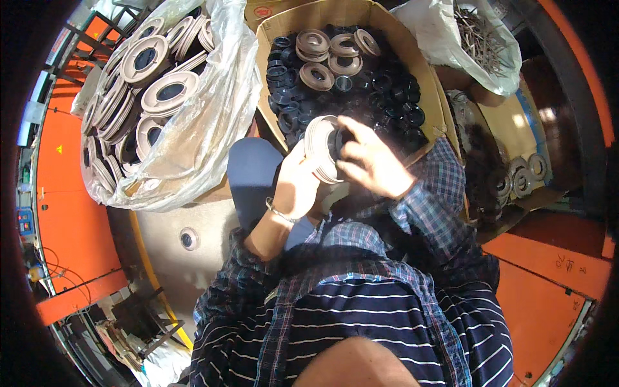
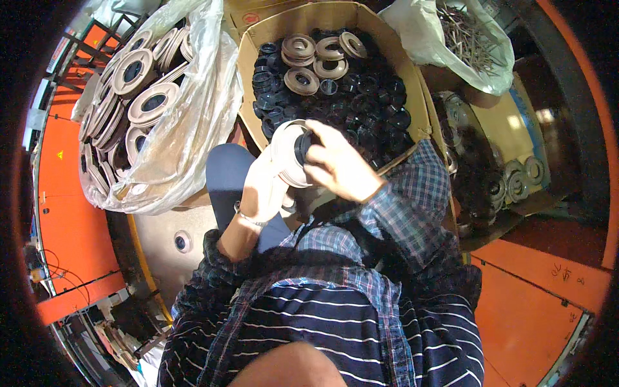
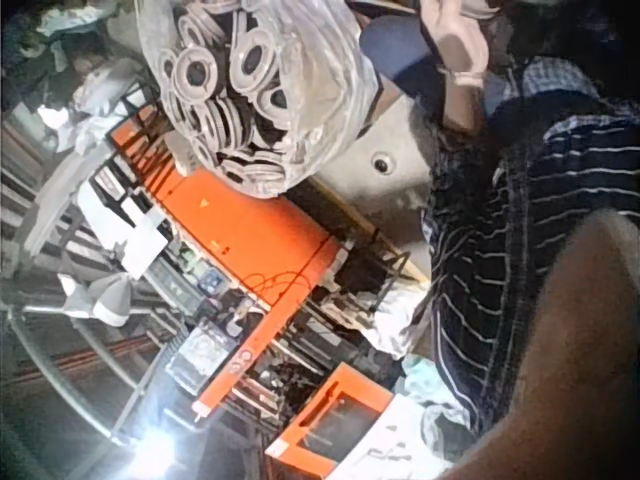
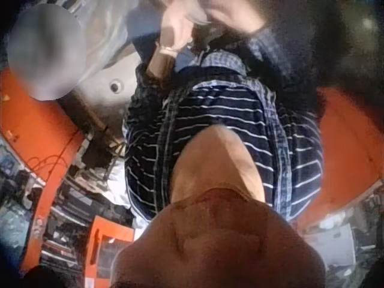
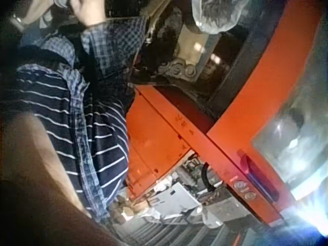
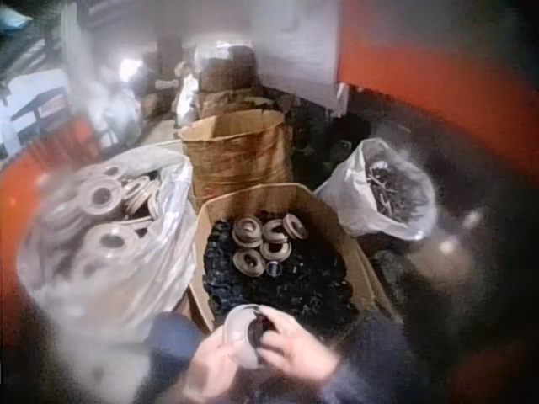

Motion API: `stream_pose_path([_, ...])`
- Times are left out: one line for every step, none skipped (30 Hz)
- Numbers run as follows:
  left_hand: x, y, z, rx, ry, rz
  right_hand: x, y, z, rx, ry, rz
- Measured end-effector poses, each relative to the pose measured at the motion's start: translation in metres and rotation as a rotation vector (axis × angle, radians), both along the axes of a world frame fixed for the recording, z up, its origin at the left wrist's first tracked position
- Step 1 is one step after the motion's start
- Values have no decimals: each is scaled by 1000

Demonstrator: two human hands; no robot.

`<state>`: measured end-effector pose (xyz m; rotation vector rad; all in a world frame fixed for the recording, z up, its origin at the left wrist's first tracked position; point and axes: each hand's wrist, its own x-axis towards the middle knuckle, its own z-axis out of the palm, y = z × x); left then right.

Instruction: The person sits on the floor and repeatedly picks a beige ring and a black cap, presses them together, and places the assembled pair into a plastic bag. The person continues this cycle throughout the clip.

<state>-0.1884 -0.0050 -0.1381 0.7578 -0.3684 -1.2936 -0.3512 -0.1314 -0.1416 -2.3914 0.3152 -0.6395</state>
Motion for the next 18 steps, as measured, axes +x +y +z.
stream_pose_path([-5,5,7,-18,-87,-30,-3,8,9,-26,18,17])
stream_pose_path([-7,7,13,95,-279,-61,-8,15,17,94,15,-46])
stream_pose_path([-11,11,18,38,-239,-59,-11,22,24,207,22,-100])
stream_pose_path([-16,15,23,53,-196,-51,-13,28,29,208,-7,-113])
stream_pose_path([-20,18,26,41,-151,-39,-15,33,33,216,-25,-134])
stream_pose_path([-25,21,28,54,-212,-2,-16,37,35,225,-63,-177])
stream_pose_path([-30,24,30,121,-411,-22,-16,41,35,427,-123,-199])
stream_pose_path([-35,26,30,166,-609,-30,-15,44,34,634,-202,-239])
stream_pose_path([-40,31,30,227,-823,-60,-14,48,31,852,-233,-274])
stream_pose_path([-43,29,28,148,-919,-17,-18,47,30,1122,-302,-224])
stream_pose_path([-47,32,27,125,-1202,7,-20,47,27,1239,-322,-254])
stream_pose_path([-48,32,26,-82,-1393,92,-22,46,25,1432,-323,-178])
stream_pose_path([-47,34,24,-202,-1540,111,-25,43,23,1618,-325,-153])
stream_pose_path([-51,36,23,-198,-1487,68,-25,43,21,1642,-313,-181])
stream_pose_path([-50,38,22,-155,-1400,36,-26,41,21,1575,-235,-219])
stream_pose_path([-52,39,21,-91,-1300,8,-26,41,20,1532,-119,-261])
stream_pose_path([-52,41,21,-33,-1244,-37,-26,40,21,1486,-3,-302])
stream_pose_path([-51,42,20,44,-1174,-76,-24,41,21,1363,22,-392])
